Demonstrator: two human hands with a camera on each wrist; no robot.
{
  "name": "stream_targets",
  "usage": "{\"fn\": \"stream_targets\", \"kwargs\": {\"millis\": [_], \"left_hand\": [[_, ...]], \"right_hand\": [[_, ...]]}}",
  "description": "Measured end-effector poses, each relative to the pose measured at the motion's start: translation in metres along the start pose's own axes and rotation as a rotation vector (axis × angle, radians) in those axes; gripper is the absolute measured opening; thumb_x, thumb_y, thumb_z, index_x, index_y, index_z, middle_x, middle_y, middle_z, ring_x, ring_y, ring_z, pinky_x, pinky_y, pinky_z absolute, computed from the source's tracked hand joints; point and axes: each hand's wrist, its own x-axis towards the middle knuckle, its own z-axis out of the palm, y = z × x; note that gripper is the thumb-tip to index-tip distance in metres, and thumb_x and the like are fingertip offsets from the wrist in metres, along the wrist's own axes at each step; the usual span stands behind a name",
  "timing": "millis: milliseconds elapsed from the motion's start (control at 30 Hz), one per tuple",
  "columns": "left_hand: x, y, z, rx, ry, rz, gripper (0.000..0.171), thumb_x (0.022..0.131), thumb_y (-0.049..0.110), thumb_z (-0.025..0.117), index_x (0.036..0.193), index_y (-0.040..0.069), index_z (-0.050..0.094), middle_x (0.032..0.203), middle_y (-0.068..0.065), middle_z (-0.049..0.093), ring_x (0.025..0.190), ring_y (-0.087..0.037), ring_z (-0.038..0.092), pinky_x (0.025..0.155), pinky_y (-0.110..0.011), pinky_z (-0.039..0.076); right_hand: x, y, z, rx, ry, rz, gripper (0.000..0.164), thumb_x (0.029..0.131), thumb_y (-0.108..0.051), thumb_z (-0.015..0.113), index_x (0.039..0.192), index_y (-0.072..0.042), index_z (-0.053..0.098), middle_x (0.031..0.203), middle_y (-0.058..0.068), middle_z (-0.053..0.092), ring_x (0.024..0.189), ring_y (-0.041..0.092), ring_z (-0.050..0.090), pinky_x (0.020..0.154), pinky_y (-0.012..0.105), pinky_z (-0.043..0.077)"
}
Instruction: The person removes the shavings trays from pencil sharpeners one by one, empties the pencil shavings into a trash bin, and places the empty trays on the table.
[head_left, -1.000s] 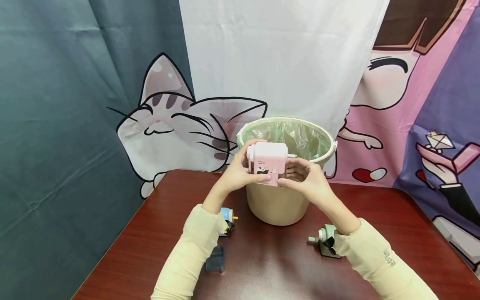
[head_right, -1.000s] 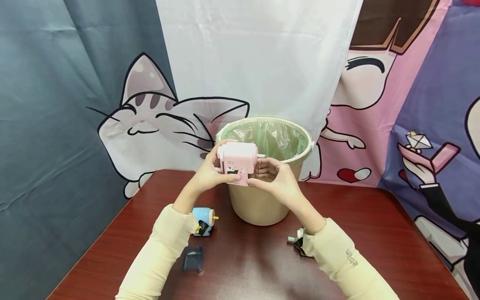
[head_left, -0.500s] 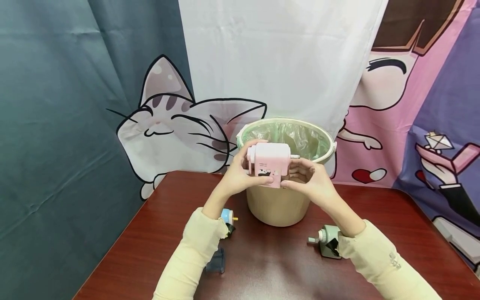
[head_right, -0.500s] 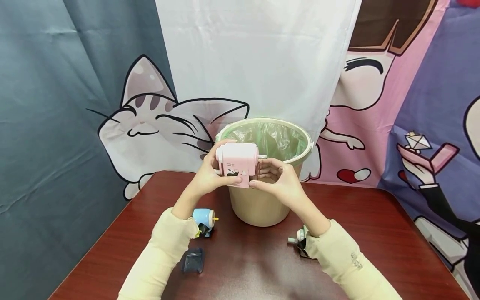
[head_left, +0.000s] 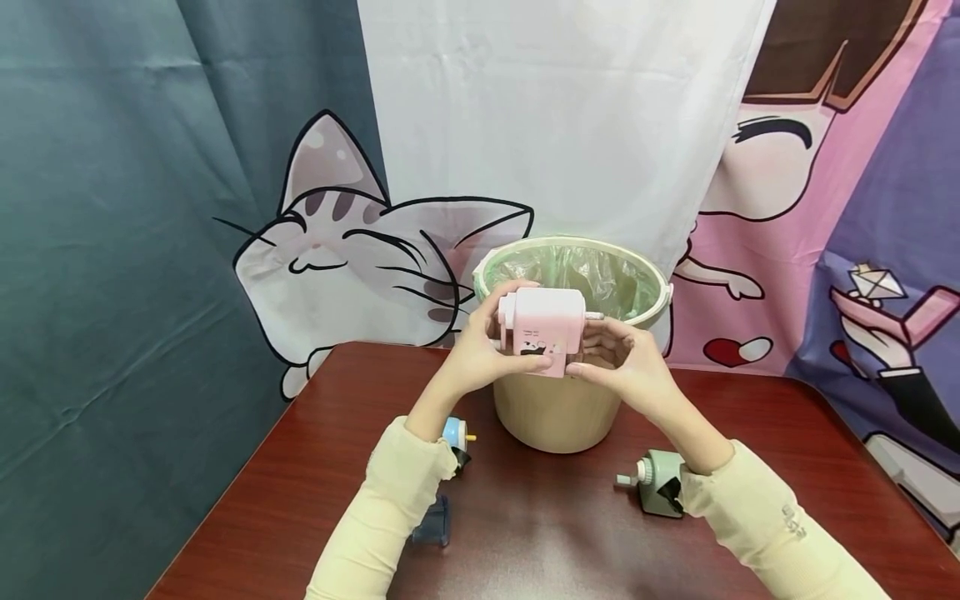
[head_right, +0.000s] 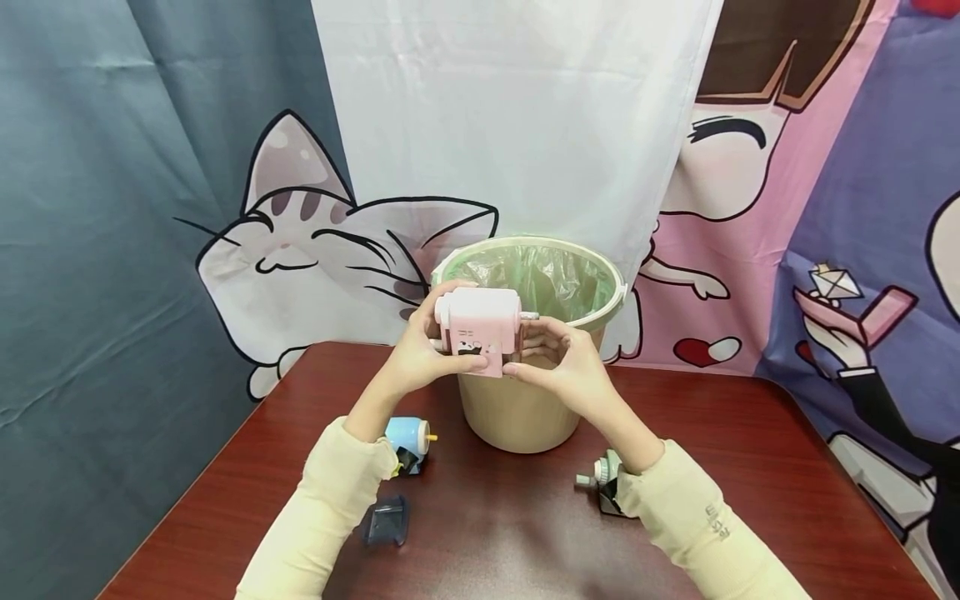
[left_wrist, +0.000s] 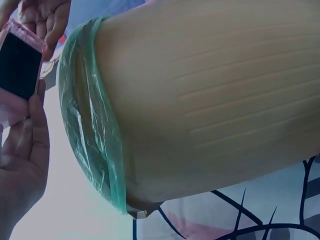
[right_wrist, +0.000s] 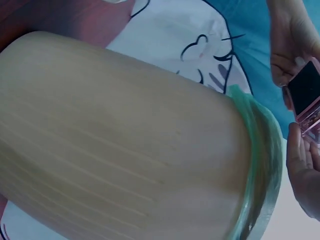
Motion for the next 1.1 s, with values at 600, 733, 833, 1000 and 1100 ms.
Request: {"fn": "stream_targets", "kwargs": {"millis": [600,733,833,1000,1100], "left_hand": [[-0.006,0.001,0.002,0.019,0.034,-0.045,0.079,0.065,-0.001,0.082,0.134,0.011,0.045,0.106,-0.013,0.059,0.082,-0.013,0.061,0.068,-0.034,0.056],[-0.008,0.0,0.004,0.012,0.05,-0.054,0.078,0.065,0.0,0.083,0.132,0.014,0.046,0.108,-0.012,0.058,0.083,-0.015,0.061,0.068,-0.033,0.056],[-0.011,-0.001,0.007,0.008,0.07,-0.065,0.079,0.065,0.001,0.084,0.132,0.015,0.046,0.109,-0.012,0.058,0.084,-0.016,0.061,0.069,-0.032,0.056],[-0.016,0.002,0.009,-0.009,0.076,-0.087,0.079,0.065,-0.004,0.082,0.133,0.012,0.045,0.111,-0.014,0.057,0.085,-0.014,0.06,0.07,-0.03,0.056],[-0.019,0.01,0.009,-0.02,0.065,-0.093,0.077,0.065,-0.008,0.08,0.132,0.008,0.045,0.11,-0.017,0.056,0.084,-0.011,0.059,0.069,-0.029,0.056]], "right_hand": [[-0.005,0.01,0.0,0.083,0.011,-0.066,0.053,0.072,0.016,0.069,0.106,-0.024,0.062,0.09,-0.014,0.068,0.083,0.0,0.064,0.08,0.015,0.051],[-0.005,0.011,0.0,0.07,0.007,-0.069,0.052,0.072,0.015,0.069,0.108,-0.021,0.061,0.092,-0.014,0.067,0.084,0.0,0.064,0.081,0.015,0.051],[-0.007,0.013,-0.001,0.054,0.006,-0.07,0.051,0.072,0.015,0.069,0.108,-0.02,0.061,0.093,-0.014,0.066,0.085,0.0,0.064,0.081,0.014,0.051],[-0.01,0.015,-0.001,0.044,-0.007,-0.068,0.048,0.073,0.013,0.07,0.108,-0.019,0.061,0.094,-0.014,0.066,0.086,0.0,0.064,0.081,0.015,0.051],[-0.012,0.016,0.0,0.048,-0.018,-0.067,0.047,0.073,0.012,0.07,0.108,-0.018,0.061,0.095,-0.014,0.066,0.086,0.0,0.064,0.081,0.015,0.051]]}}
